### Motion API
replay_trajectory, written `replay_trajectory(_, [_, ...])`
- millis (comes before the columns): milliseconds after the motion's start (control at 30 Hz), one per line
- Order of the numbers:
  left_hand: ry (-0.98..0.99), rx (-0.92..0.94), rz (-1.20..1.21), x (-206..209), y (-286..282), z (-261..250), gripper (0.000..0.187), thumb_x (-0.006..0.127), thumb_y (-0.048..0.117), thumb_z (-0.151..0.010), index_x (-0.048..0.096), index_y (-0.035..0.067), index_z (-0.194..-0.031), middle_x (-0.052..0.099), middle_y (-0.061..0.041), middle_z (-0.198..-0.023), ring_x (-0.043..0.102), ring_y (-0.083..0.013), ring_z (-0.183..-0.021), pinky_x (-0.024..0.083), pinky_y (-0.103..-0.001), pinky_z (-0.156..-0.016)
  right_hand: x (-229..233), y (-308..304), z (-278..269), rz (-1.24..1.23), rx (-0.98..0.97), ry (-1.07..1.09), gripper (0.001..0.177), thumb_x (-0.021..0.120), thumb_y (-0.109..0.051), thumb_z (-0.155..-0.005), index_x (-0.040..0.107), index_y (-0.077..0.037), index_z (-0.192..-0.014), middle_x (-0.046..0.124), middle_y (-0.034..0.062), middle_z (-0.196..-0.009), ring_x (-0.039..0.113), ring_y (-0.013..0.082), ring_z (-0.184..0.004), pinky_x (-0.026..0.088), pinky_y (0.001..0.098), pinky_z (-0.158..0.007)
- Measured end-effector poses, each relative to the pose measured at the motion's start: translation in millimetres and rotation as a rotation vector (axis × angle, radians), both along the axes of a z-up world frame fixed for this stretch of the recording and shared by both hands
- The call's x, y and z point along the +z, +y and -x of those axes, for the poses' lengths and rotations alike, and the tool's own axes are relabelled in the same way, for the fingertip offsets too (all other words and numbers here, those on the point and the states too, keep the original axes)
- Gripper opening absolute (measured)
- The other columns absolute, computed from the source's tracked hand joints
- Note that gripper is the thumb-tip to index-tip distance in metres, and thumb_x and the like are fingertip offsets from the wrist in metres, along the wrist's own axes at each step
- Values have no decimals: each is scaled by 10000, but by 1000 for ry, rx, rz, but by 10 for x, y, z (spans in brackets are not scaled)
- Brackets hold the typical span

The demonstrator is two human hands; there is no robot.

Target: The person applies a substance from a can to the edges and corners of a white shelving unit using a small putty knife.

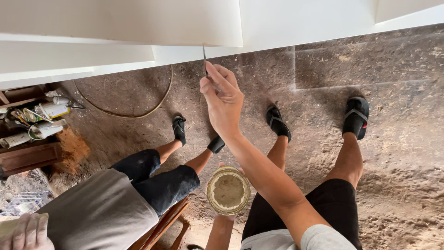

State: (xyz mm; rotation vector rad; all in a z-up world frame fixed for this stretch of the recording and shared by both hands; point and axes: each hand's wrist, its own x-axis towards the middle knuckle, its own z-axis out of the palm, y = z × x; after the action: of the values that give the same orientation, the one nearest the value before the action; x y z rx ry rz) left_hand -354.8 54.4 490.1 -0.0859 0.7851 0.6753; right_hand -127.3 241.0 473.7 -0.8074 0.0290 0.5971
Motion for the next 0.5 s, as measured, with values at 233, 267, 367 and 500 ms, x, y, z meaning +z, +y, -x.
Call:
replay_trajectory(233, [-17, -16, 5, 41, 89, -51, 700, 575, 542, -974, 389, 214, -1563, 561, -191, -1435, 522, -374, -1362, 539, -537, -1067, 45, -165, -99, 185, 93, -87, 321, 684, -50, -1028, 688, -91, -1347, 639, 84, -1336, 605, 44, -843, 524, 164, -642])
replay_trajectory(267, [-19, -19, 6, 51, 108, -50, 701, 577, 541, -975, 386, 215, -1565, 561, -193, -1435, 522, -376, -1363, 540, -537, -1067, 56, -211, -138, 250, 117, -116, 296, 680, -51, -1023, 709, -86, -1316, 663, 93, -1322, 615, 50, -821, 509, 161, -610])
replay_trajectory(367, [-13, -15, 20, 66, 141, -70, 706, 584, 538, -977, 378, 218, -1571, 560, -198, -1436, 521, -379, -1365, 542, -536, -1067, 46, -330, -355, 451, 125, -252, 280, 684, -57, -1039, 711, -71, -1317, 681, 75, -1290, 619, 44, -874, 566, 187, -715])
replay_trajectory(500, [5, -23, 1, 81, 171, -108, 703, 578, 542, -999, 387, 196, -1581, 551, -236, -1443, 522, -391, -1356, 546, -531, -1059, 95, -375, -578, 457, 269, -123, 304, 683, -45, -1008, 706, -60, -1311, 683, 42, -1229, 651, 30, -879, 613, 180, -754])
